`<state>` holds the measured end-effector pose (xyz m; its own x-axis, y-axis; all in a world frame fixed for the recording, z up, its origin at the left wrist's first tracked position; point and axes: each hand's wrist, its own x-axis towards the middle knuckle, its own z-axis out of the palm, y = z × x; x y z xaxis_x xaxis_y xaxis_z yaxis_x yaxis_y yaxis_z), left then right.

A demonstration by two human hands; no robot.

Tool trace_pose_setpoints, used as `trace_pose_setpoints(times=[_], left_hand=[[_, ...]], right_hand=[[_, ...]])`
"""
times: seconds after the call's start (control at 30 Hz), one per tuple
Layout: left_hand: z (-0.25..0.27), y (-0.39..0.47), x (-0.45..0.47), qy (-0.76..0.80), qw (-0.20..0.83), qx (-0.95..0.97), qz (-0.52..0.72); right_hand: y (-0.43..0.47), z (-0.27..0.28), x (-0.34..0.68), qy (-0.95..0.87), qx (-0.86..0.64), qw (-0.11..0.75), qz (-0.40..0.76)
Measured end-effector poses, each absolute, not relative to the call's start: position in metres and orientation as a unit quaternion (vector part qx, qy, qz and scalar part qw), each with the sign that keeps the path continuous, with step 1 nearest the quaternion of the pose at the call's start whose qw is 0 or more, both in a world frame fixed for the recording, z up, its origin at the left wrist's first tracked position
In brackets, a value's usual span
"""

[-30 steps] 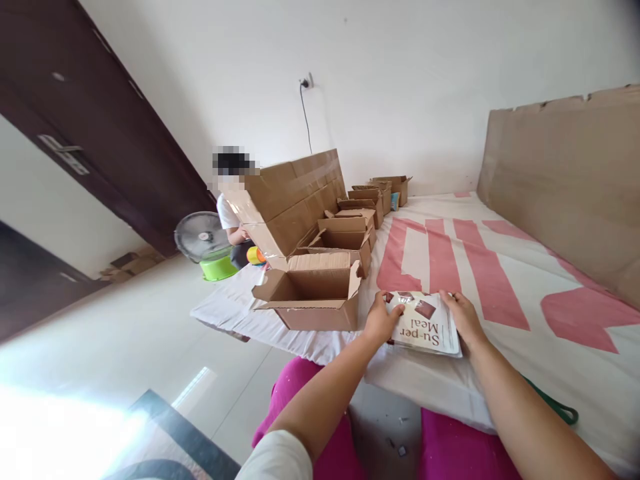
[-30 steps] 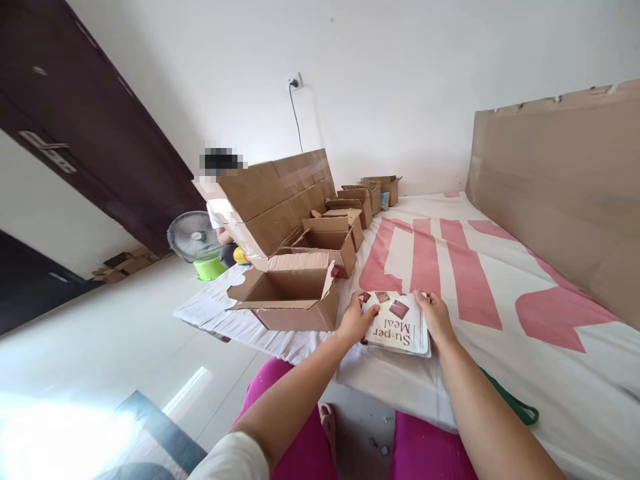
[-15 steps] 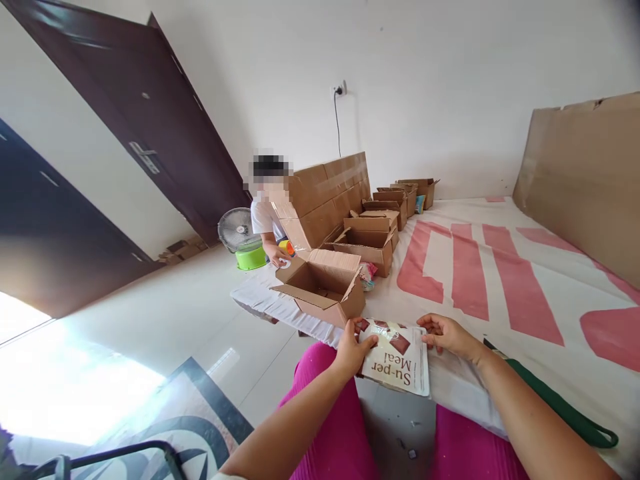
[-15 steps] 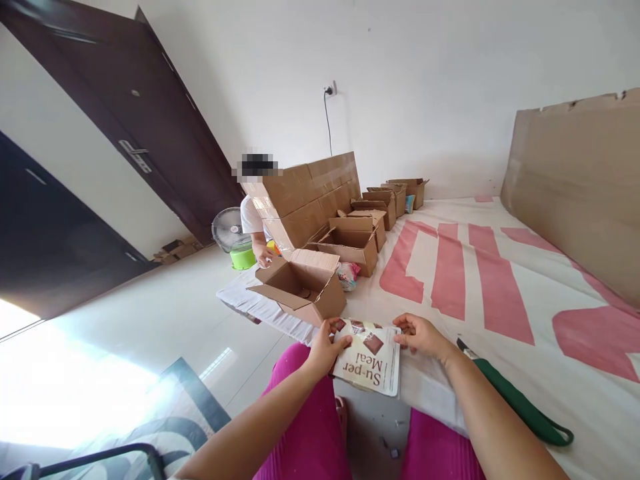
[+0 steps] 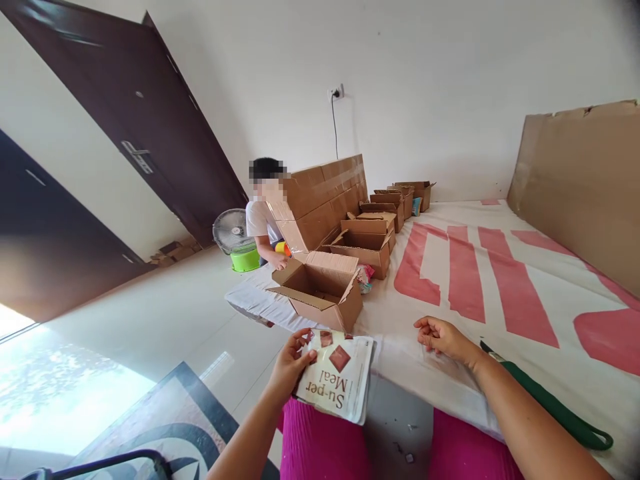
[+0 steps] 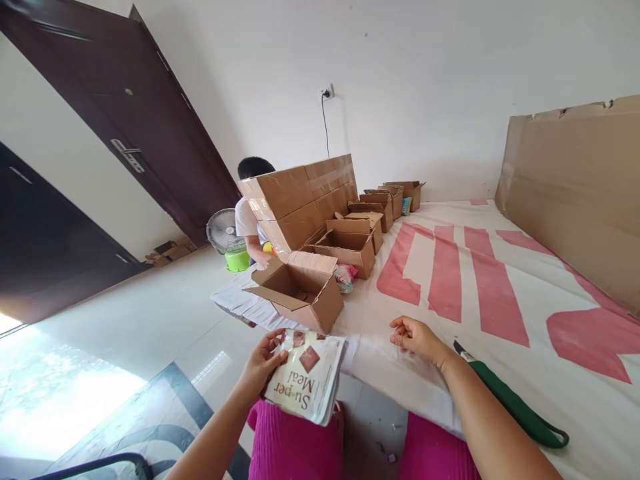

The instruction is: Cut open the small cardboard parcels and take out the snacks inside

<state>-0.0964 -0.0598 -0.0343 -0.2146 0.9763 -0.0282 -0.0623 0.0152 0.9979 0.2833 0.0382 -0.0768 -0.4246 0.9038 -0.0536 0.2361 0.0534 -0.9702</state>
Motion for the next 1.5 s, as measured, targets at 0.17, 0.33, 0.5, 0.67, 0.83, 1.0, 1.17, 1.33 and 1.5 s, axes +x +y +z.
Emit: trace_pose_setpoints(times=[0.17,0.33,0.5,0.67,0.83,1.0,1.17,1.33,1.5], left_hand=[[-0.033,-0.069,-0.120,0.565,0.446,0.393,0.572],[-0.043,-0.074,-0.119,0.565,0.441,0.386,0.581],[-0.048,-0.078,-0.113,0.559,0.450,0.389,0.578],[-0.047,-0.088,-0.120,0.562,0.451,0.391,0.572],[-0.041,-0.086,-0.133,0.554,0.450,0.377,0.591],[-0.027,-0.063,-0.124,0.525,0.474,0.380,0.597],[-0.014,-0.028,-0.121,0.503,0.456,0.394,0.620],[-0.014,0.006,-0.137,0.573,0.359,0.415,0.609],[-0.034,0.034,-0.127,0.652,0.260,0.433,0.566]], right_hand=[[0.016,-0.058,0.242,-0.696,-0.436,0.412,0.394],[-0.015,-0.001,0.166,-0.791,-0.299,0.469,0.255],[-0.002,0.032,0.102,-0.872,-0.321,0.353,0.110],[0.018,0.038,0.096,-0.849,-0.449,0.276,0.046],[0.030,0.047,0.164,-0.785,-0.518,0.339,0.024],[0.038,0.048,0.243,-0.702,-0.601,0.378,0.040],[0.022,0.050,0.288,-0.669,-0.631,0.392,0.031],[0.005,0.050,0.319,-0.650,-0.655,0.386,0.013],[-0.001,0.049,0.327,-0.651,-0.656,0.382,0.016]])
